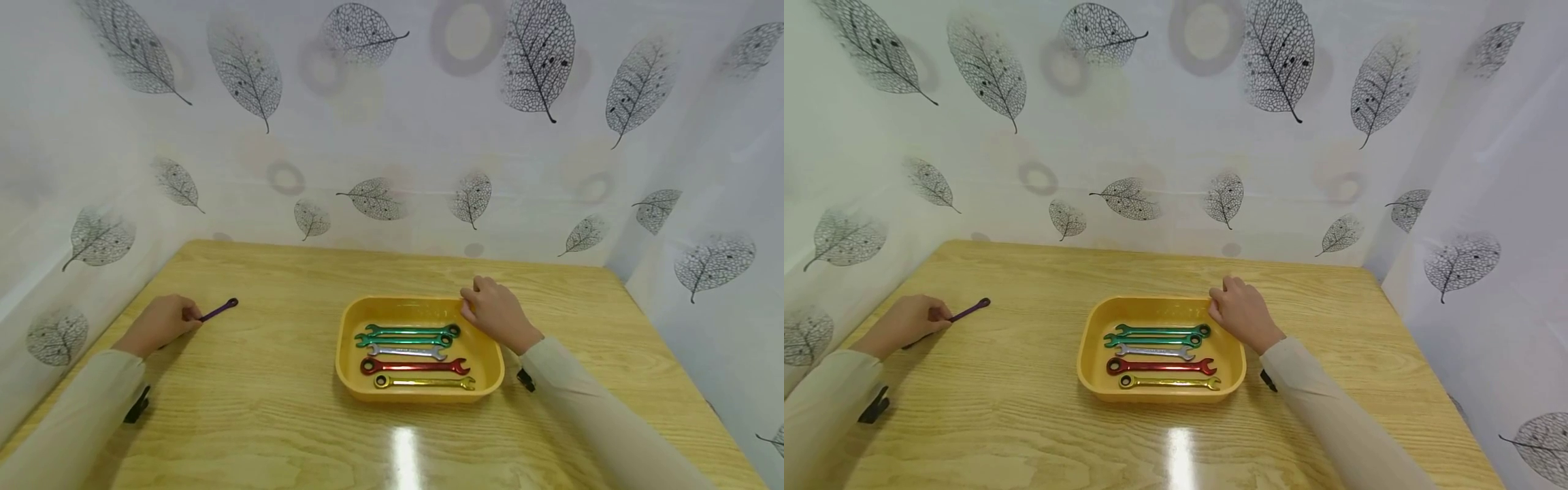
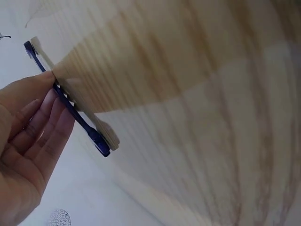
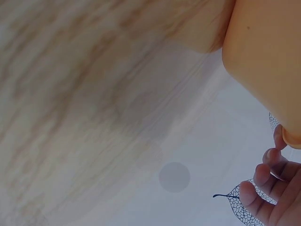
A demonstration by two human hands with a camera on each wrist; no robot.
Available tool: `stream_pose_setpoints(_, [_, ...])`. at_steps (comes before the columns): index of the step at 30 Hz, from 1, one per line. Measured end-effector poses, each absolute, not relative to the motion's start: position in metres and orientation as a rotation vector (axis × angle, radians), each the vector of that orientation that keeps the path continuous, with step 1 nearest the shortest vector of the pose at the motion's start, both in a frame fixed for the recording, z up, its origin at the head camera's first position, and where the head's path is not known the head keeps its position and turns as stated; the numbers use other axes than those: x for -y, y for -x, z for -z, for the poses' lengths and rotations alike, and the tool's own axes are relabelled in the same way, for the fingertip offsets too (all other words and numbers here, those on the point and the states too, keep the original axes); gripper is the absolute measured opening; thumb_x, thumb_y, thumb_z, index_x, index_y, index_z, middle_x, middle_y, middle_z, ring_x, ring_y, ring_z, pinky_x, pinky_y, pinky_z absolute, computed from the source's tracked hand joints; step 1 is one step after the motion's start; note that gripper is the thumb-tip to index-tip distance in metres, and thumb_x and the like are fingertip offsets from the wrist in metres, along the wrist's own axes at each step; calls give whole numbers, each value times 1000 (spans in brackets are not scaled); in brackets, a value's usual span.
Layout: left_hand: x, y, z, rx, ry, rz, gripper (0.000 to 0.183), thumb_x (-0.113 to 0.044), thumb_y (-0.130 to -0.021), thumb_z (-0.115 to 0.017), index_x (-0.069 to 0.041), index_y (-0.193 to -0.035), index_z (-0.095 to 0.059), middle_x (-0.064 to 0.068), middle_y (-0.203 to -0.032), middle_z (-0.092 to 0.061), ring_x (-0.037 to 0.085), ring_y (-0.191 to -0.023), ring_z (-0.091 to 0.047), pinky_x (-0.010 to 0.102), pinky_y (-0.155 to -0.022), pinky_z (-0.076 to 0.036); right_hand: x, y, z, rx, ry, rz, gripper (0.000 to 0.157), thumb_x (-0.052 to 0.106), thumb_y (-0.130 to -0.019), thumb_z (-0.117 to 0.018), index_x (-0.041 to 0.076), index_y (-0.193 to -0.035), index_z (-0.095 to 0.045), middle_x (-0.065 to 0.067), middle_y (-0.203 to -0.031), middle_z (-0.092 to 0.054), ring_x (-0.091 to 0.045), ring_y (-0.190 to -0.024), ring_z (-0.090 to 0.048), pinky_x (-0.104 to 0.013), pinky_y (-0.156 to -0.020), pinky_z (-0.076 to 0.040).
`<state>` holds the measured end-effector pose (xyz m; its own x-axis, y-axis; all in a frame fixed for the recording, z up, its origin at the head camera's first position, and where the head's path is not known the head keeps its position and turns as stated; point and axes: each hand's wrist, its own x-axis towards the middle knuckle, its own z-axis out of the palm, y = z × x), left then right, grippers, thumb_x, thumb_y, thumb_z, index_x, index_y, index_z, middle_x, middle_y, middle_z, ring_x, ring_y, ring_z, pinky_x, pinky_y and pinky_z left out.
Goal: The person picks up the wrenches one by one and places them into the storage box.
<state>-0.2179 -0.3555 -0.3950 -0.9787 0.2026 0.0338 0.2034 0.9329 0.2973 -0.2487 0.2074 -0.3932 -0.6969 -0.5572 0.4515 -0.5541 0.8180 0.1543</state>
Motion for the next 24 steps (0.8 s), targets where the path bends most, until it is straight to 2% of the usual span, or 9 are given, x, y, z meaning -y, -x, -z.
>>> stream_pose_setpoints(15, [357,218,395,3120,273,487,8,-5,-78,-69,2,-80,-70,11,-73,-67,25,-67,-62,43,-64,-50,-206,247,394,2522,-819,5,8,12,-84,-57,9,-77,-59,-4,-66,-37,-13,-57,-28,-22,-50,-27])
stream_pose_setpoints(24, [360,223,395,3132,311,453,6,-6,-80,-68,0,-79,-69,8,-73,-66,21,-65,-60,41,-62,-49,-206,247,391,2527,-819,9,11,12,-84,-57,9,-74,-56,-4,-66,-35,-14,-57,-28,-23,-50,-26])
